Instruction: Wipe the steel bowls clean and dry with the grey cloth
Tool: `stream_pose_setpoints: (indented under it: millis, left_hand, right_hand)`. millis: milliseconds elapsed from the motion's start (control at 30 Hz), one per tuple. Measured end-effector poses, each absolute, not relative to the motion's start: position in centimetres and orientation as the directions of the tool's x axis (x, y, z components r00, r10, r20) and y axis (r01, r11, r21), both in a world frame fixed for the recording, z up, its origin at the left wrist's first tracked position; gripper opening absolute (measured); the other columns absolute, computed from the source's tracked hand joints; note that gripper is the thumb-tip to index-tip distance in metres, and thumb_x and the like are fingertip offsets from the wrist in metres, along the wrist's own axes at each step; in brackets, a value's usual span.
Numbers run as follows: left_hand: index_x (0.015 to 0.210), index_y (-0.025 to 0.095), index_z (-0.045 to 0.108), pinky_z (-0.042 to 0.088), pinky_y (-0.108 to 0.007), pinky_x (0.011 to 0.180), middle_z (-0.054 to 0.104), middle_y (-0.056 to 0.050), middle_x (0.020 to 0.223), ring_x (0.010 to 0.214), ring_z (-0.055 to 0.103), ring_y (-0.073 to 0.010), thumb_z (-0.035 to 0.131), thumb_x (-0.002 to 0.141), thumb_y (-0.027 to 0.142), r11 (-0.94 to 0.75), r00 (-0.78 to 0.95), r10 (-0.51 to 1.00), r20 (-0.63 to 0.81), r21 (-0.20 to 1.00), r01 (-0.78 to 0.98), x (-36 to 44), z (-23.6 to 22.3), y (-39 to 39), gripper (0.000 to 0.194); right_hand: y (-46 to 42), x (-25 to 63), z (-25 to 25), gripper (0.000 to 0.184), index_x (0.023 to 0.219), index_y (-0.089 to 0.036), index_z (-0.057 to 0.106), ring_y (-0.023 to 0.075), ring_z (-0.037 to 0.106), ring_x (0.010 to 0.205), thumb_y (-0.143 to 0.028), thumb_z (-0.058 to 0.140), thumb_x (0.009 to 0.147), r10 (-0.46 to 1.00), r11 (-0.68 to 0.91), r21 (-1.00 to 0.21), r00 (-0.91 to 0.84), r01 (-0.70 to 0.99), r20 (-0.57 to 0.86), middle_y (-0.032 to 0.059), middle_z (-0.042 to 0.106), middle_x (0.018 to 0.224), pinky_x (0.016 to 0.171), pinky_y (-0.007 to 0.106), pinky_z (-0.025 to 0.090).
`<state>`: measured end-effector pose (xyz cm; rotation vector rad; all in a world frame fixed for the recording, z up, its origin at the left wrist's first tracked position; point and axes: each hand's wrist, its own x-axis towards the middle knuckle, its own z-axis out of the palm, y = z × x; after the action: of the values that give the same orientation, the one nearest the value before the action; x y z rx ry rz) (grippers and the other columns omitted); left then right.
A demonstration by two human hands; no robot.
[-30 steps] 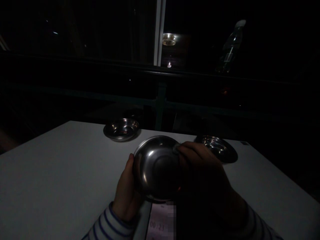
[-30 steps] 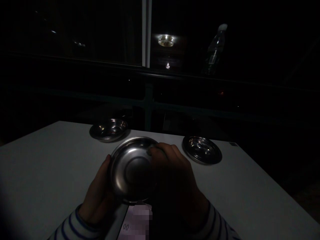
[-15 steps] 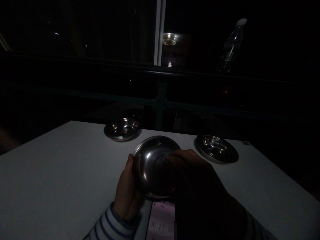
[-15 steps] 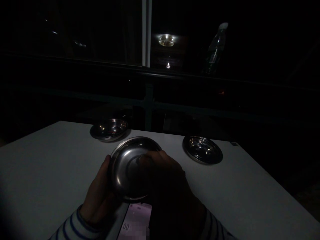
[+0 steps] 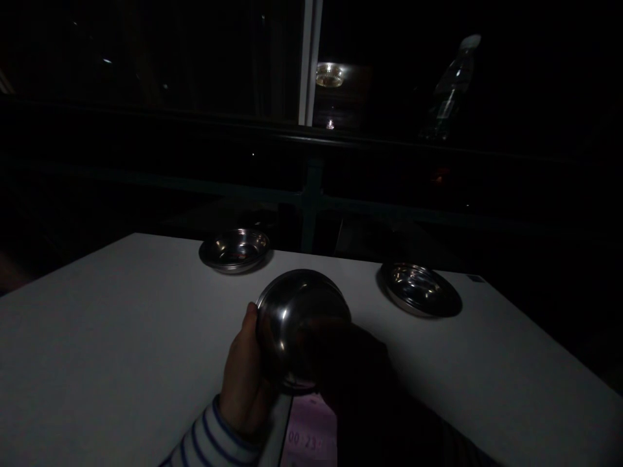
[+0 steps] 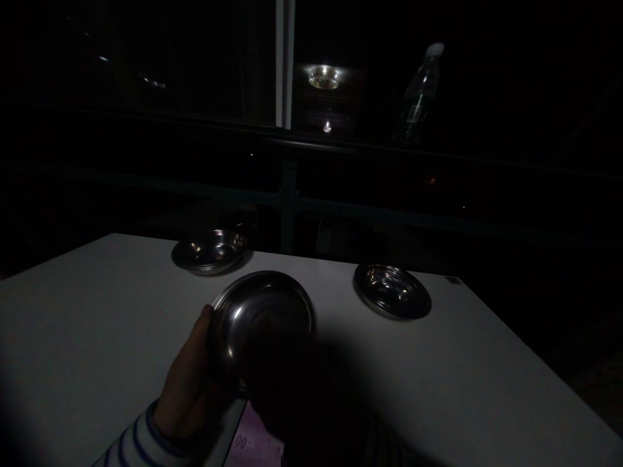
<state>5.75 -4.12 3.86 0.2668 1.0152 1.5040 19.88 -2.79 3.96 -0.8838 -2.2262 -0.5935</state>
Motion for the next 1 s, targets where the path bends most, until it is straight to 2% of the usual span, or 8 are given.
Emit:
stream_pose_setpoints:
  millis: [167, 233, 333, 467, 633, 800, 933, 1000]
  left_hand:
    - [0.096, 0.013, 0.067, 0.052, -0.031, 0.074, 0.071, -0.008, 0.086, 0.084, 0.065, -0.022, 0.049, 0.081, 0.042, 0.125, -0.214, 0.902, -0.375, 0.702, -0.701, 5.8, 4.1, -4.2, 0.037]
    - [0.096, 0.012, 0.067, 0.052, -0.031, 0.073, 0.071, -0.009, 0.086, 0.084, 0.066, -0.0225, 0.051, 0.08, 0.043, 0.119, -0.222, 0.901, -0.373, 0.704, -0.7, 5.7, 4.1, -4.2, 0.039]
    - [0.097, 0.013, 0.067, 0.053, -0.032, 0.072, 0.071, -0.009, 0.086, 0.082, 0.066, -0.0226, 0.051, 0.079, 0.044, 0.099, -0.24, 0.9, -0.365, 0.706, -0.701, 5.7, 3.8, -4.2, 0.039]
    - [0.099, 0.013, 0.066, 0.053, -0.033, 0.072, 0.071, -0.009, 0.087, 0.08, 0.067, -0.0222, 0.049, 0.081, 0.041, 0.115, -0.19, 0.911, -0.365, 0.67, -0.733, 5.7, 3.7, -4.1, 0.036]
    - [0.1, 0.013, 0.066, 0.053, -0.032, 0.071, 0.071, -0.009, 0.09, 0.079, 0.067, -0.0215, 0.049, 0.082, 0.038, 0.117, -0.201, 0.905, -0.374, 0.675, -0.728, 5.8, 3.6, -4.0, 0.035]
    - [0.099, 0.013, 0.066, 0.053, -0.032, 0.072, 0.071, -0.009, 0.091, 0.081, 0.067, -0.0216, 0.049, 0.082, 0.039, 0.123, -0.183, 0.912, -0.366, 0.672, -0.73, 5.6, 3.4, -3.9, 0.035]
    - [0.101, 0.014, 0.065, 0.053, -0.032, 0.073, 0.071, -0.009, 0.092, 0.082, 0.067, -0.0217, 0.051, 0.081, 0.038, 0.122, -0.193, 0.911, -0.365, 0.683, -0.72, 5.4, 3.2, -4.0, 0.035]
    - [0.102, 0.015, 0.065, 0.053, -0.032, 0.073, 0.071, -0.009, 0.092, 0.083, 0.066, -0.0217, 0.05, 0.081, 0.039, 0.112, -0.19, 0.916, -0.353, 0.68, -0.724, 5.4, 3.1, -4.0, 0.035]
  right_hand:
    - [-2.6, 20.2, 4.2, 0.014, 0.089, -0.018, 0.057, 0.0165, 0.051, 0.066, -0.024, 0.05, 0.079, 0.529, 0.659, 0.136, -0.584, 0.74, 0.616, 0.0042, 0.06, 0.079, 0.056, 0.029, 0.039]
    - [-2.6, 20.3, 3.9, 0.02, 0.098, -0.016, 0.055, 0.0183, 0.053, 0.075, -0.02, 0.047, 0.08, 0.493, 0.672, 0.161, -0.599, 0.723, 0.631, 0.0061, 0.061, 0.087, 0.062, 0.031, 0.041]
    - [-2.5, 20.4, 3.3, 0.028, 0.109, -0.017, 0.052, 0.0208, 0.053, 0.091, -0.017, 0.046, 0.081, 0.334, 0.709, 0.257, -0.633, 0.657, 0.698, 0.0077, 0.06, 0.101, 0.072, 0.034, 0.041]
    - [-2.4, 20.3, 3.8, 0.021, 0.098, -0.017, 0.055, 0.0168, 0.05, 0.066, -0.023, 0.052, 0.078, 0.471, 0.67, 0.175, -0.595, 0.722, 0.651, 0.0048, 0.062, 0.086, 0.055, 0.029, 0.037]
    - [-2.4, 20.1, 3.4, 0.027, 0.109, -0.019, 0.051, 0.0202, 0.051, 0.089, -0.016, 0.045, 0.082, 0.323, 0.69, 0.28, -0.631, 0.667, 0.706, 0.007, 0.059, 0.102, 0.068, 0.032, 0.038]
    - [-2.5, 20.1, 3.5, 0.024, 0.102, -0.017, 0.054, 0.0174, 0.049, 0.072, -0.024, 0.051, 0.08, 0.465, 0.649, 0.207, -0.597, 0.732, 0.654, 0.0053, 0.06, 0.093, 0.057, 0.03, 0.034]
    - [-3.0, 20.0, 3.8, 0.031, 0.111, -0.016, 0.05, 0.0217, 0.051, 0.09, -0.019, 0.049, 0.08, 0.397, 0.682, 0.26, -0.644, 0.683, 0.654, 0.0069, 0.059, 0.106, 0.068, 0.034, 0.038]
    - [-3.0, 20.0, 4.1, 0.03, 0.106, -0.016, 0.053, 0.0209, 0.052, 0.082, -0.022, 0.054, 0.077, 0.41, 0.68, 0.237, -0.627, 0.694, 0.662, 0.0064, 0.061, 0.102, 0.063, 0.033, 0.038]
